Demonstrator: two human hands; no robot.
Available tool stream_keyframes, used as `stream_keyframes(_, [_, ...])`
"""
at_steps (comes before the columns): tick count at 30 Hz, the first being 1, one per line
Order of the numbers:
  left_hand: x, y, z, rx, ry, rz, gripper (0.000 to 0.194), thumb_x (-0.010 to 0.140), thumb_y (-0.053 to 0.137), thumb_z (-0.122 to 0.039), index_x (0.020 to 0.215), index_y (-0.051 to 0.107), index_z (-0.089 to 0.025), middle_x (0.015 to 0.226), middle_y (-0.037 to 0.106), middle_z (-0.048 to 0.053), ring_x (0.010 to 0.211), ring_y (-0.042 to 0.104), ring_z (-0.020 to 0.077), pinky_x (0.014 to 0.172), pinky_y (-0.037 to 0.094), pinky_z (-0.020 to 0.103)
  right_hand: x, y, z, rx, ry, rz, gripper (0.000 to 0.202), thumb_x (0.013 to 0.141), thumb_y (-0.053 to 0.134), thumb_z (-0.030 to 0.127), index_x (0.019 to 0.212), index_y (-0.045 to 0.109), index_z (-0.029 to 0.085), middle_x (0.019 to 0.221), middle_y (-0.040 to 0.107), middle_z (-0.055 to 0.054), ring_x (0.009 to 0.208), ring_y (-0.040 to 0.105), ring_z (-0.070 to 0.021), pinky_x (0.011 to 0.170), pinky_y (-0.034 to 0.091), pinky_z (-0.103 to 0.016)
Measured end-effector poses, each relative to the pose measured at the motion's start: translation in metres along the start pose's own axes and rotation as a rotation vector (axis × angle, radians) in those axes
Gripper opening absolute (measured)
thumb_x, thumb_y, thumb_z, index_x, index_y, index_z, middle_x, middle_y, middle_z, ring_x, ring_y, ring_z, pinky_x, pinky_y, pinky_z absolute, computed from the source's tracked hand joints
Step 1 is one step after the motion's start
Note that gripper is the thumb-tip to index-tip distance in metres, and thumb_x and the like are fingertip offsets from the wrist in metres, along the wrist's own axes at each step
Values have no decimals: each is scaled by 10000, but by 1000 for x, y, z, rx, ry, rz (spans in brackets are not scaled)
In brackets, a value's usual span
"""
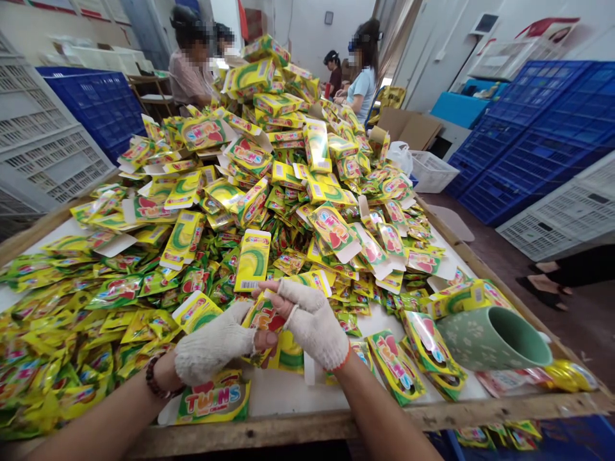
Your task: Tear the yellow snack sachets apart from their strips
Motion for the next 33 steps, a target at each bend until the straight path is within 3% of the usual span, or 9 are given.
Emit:
stream_keyframes(4, [0,0,2,-177,30,119,287,638,744,-372,733,584,-153,655,529,-8,572,459,93,508,380,212,-6,-3,2,-253,-171,87,471,933,445,500,1291,598,235,1211,659,-63,1139,592,-259,1002,446,-397])
stream_keyframes(7, [4,0,4,-249,56,123,336,619,765,-414,731,598,-146,687,538,9,611,479,108,560,414,229,-6,0,-3,-295,-208,89,505,930,441,488,1352,536,227,1234,633,-69,1182,554,-264,1051,394,-407])
stream_keyframes(13, [9,3,0,-8,171,85,362,690,719,-485,757,624,-142,701,596,25,663,523,150,624,430,268,5,-1,-1,-193,-4,-115,346,870,520,379,1123,674,201,910,666,-34,814,606,-183,752,506,-304])
stream_keyframes(16, [7,3,-3,149,221,90,360,767,622,-508,757,622,-148,677,585,10,631,498,140,586,397,255,-8,-30,17,-225,50,-190,337,851,537,440,1007,705,193,719,598,-6,621,516,-143,584,442,-261])
stream_keyframes(19, [5,0,2,387,261,-13,291,833,536,-428,740,610,-162,641,562,-5,579,472,125,535,349,240,-37,-73,32,-415,114,-285,358,860,523,492,889,709,187,608,529,4,542,442,-137,501,356,-255])
stream_keyframes(22, [10,2,12,799,410,-150,219,851,490,-267,679,591,-176,671,583,9,635,511,142,596,370,256,-62,-108,32,-750,105,-334,288,852,555,434,765,685,192,668,571,-16,632,510,-173,574,390,-280])
stream_keyframes(24, [14,9,19,1055,479,-154,198,850,467,-209,710,605,-183,738,615,29,713,548,167,662,403,277,-69,-117,24,-919,64,-348,228,856,545,357,744,664,198,739,595,-27,722,551,-191,656,416,-291])
stream_keyframes(29, [20,30,26,1420,422,-76,164,804,503,-175,906,631,-191,918,643,87,878,602,258,756,479,373,-54,-93,3,-1262,196,-123,183,838,500,202,753,662,197,795,596,-38,783,552,-184,709,394,-281])
stream_keyframes(33, [16,29,15,1504,210,-32,180,802,520,-214,880,674,-164,880,665,129,867,640,310,760,499,432,-42,-76,-3,-1443,396,28,290,770,630,260,1054,681,231,961,586,-74,884,545,-219,702,365,-284])
Point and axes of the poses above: each hand's wrist, its own x-axis towards the middle knuckle, its own y-axis out of the palm, z = x × y, the point moved 1 cm from there along x, towards the middle knuckle
